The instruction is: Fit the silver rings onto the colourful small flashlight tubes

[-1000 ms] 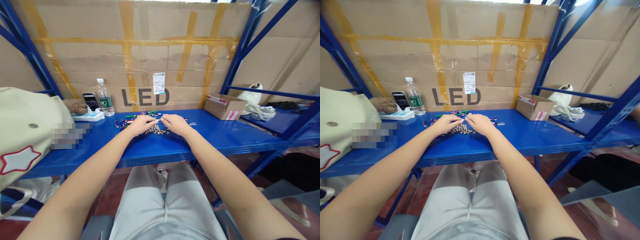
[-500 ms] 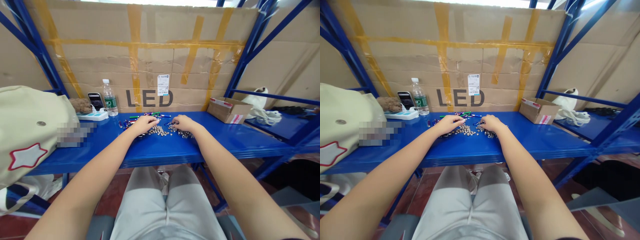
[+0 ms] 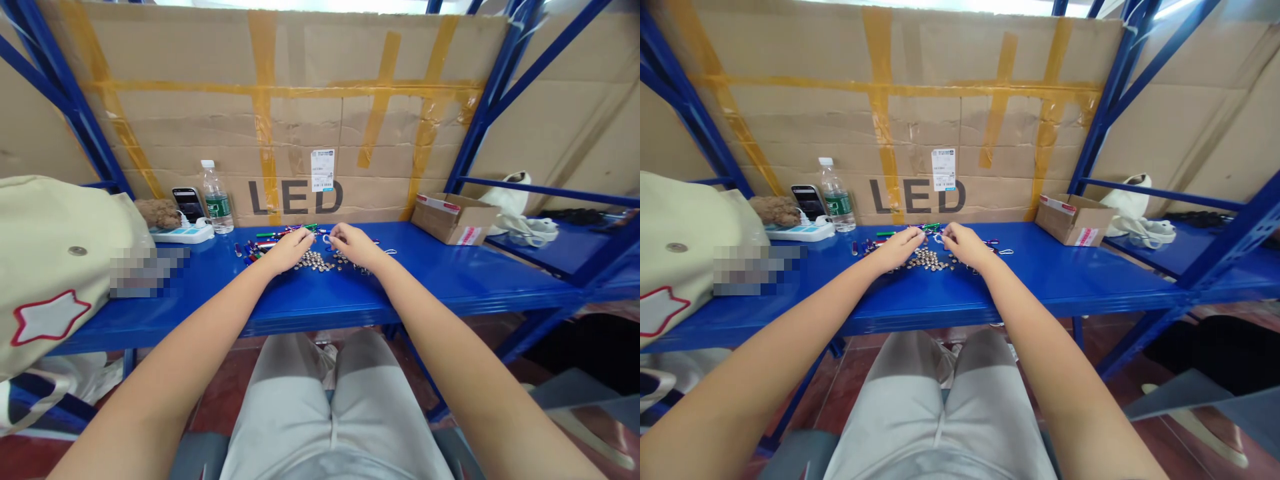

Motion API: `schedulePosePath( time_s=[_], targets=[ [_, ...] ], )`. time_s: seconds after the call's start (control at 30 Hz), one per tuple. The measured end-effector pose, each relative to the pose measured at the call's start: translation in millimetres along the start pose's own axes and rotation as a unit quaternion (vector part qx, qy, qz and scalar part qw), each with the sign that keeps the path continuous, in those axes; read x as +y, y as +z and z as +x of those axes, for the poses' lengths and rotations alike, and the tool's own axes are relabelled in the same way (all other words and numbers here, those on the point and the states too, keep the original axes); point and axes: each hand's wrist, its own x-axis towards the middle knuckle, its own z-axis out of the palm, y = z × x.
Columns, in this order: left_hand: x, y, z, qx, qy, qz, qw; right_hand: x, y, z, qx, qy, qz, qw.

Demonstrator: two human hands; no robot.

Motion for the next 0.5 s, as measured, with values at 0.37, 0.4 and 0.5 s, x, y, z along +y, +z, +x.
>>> schedulePosePath(
  time_s=[0.37,0.4,0.5],
  targets=[
    [-3.6,3.3,2.5,-0.005,0.036,0.016,0.999,-30.6,13.0,-12.4,-0.062,-0.072,-0.307,0.947],
    [-3.2,3.4,2.1,-0.004,0.042,0.020,0.999,-31.4,13.6,-13.3,-0.069,-0.072,-0.332,0.938],
    [-2.0,3.7,1.2,-0.005,0.051,0.025,0.998,-33.7,15.6,-15.4,-0.081,-0.072,-0.365,0.925]
  ],
)
